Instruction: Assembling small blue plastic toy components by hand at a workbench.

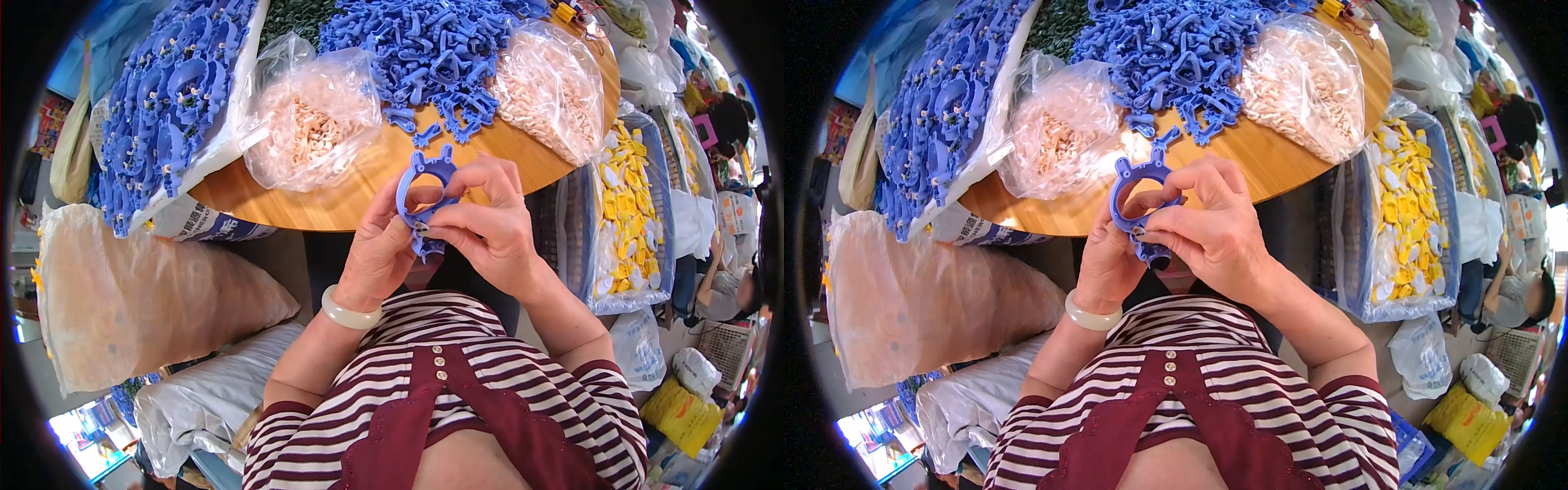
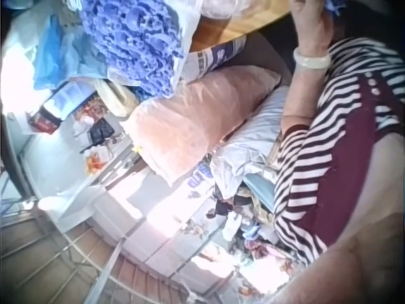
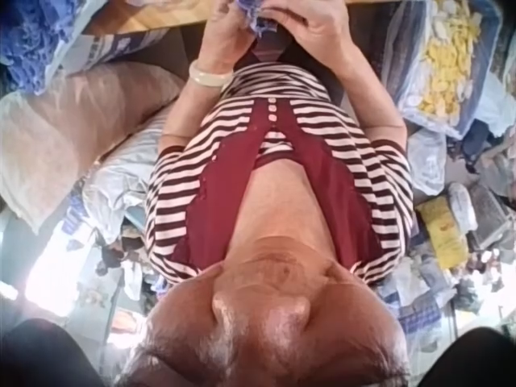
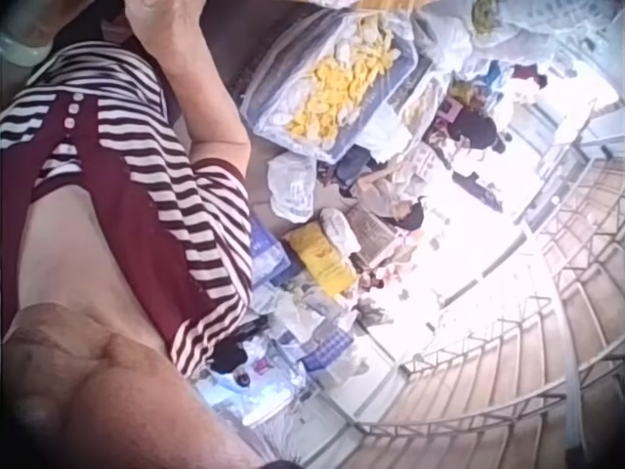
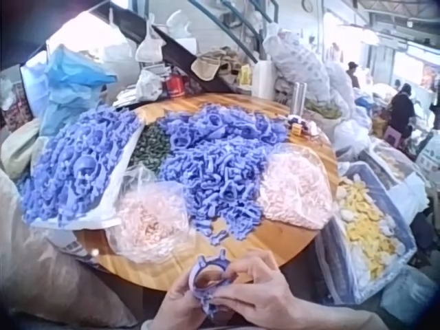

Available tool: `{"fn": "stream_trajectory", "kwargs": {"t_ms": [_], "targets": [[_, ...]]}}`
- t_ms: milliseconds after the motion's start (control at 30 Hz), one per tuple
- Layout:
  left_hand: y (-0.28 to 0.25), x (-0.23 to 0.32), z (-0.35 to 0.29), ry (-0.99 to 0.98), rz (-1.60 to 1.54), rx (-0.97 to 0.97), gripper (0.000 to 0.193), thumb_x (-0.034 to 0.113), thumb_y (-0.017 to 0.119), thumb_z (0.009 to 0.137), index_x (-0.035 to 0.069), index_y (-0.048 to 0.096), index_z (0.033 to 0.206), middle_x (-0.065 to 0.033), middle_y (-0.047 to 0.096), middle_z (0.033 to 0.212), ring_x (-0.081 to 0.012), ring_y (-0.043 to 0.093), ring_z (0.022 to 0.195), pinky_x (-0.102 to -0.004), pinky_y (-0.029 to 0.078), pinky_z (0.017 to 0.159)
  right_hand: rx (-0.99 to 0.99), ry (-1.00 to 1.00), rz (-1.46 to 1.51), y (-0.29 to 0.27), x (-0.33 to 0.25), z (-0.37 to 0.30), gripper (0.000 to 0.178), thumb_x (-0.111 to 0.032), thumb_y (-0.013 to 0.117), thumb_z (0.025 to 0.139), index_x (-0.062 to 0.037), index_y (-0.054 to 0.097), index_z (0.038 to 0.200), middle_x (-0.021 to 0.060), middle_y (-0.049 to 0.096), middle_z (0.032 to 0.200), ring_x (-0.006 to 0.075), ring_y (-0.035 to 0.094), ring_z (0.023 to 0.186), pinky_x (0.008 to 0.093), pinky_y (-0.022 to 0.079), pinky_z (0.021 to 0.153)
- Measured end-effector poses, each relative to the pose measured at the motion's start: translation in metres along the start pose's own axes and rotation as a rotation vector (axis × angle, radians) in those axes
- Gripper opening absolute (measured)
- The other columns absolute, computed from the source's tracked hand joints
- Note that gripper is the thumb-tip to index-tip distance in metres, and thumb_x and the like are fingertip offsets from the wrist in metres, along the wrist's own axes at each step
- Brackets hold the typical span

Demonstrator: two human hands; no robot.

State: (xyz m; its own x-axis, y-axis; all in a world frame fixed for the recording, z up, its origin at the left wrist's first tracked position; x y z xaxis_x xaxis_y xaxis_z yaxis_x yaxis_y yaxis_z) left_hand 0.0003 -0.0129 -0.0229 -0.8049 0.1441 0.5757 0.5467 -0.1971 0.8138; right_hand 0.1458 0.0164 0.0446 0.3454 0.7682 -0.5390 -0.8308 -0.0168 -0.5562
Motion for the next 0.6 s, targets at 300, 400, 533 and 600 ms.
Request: {"fn": "stream_trajectory", "kwargs": {"t_ms": [300,400,533,600], "targets": [[0.003,0.002,0.003,-0.029,-0.037,0.053,0.044,0.022,0.055,0.091,0.008,0.041,0.130,-0.0194,0.053,0.117,-0.0339,0.062,0.093,-0.0462,0.053,0.080,0.071,0.069,0.114,-0.041,0.024,0.009,0.013,-0.007,0.070,0.074,-0.0062,0.064,0.085,0.0051,0.058,0.091,0.0236,0.056,0.084,0.0339,0.043,0.081],[0.002,0.003,0.001,-0.039,0.007,0.081,0.043,0.026,0.050,0.093,0.007,0.040,0.130,-0.0197,0.052,0.119,-0.0343,0.062,0.094,-0.0459,0.053,0.081,0.282,0.407,-0.044,-0.086,0.065,0.015,0.010,-0.002,0.061,0.081,-0.0011,0.064,0.090,0.0092,0.061,0.088,0.0208,0.060,0.081,0.0289,0.047,0.074],[0.010,0.004,0.012,-0.058,0.001,0.039,0.045,0.027,0.048,0.093,0.007,0.038,0.132,-0.0187,0.052,0.121,-0.0355,0.061,0.096,-0.0461,0.053,0.082,0.150,0.482,-0.374,-0.127,0.143,0.013,0.014,-0.005,0.060,0.080,-0.0017,0.064,0.093,0.0100,0.062,0.092,0.0213,0.061,0.081,0.0294,0.047,0.073],[0.011,0.001,0.015,-0.068,-0.009,0.039,0.045,0.027,0.048,0.094,0.007,0.038,0.132,-0.0178,0.053,0.121,-0.0357,0.061,0.097,-0.0464,0.053,0.082,-0.012,0.442,-0.482,-0.121,0.157,0.011,0.015,-0.007,0.060,0.079,-0.0029,0.064,0.094,0.0098,0.062,0.092,0.0217,0.061,0.080,0.0297,0.047,0.072]]}}
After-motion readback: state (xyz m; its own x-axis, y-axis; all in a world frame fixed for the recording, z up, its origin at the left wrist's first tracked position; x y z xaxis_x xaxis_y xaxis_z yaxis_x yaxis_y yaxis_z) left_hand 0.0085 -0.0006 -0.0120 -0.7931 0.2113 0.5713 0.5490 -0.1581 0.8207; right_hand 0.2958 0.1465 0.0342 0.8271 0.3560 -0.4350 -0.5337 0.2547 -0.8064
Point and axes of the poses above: each hand's wrist, its own z-axis towards the middle knuckle, its own y-axis out of the palm, x = y × z, the point moved 2 cm from there along z, towards the middle knuckle
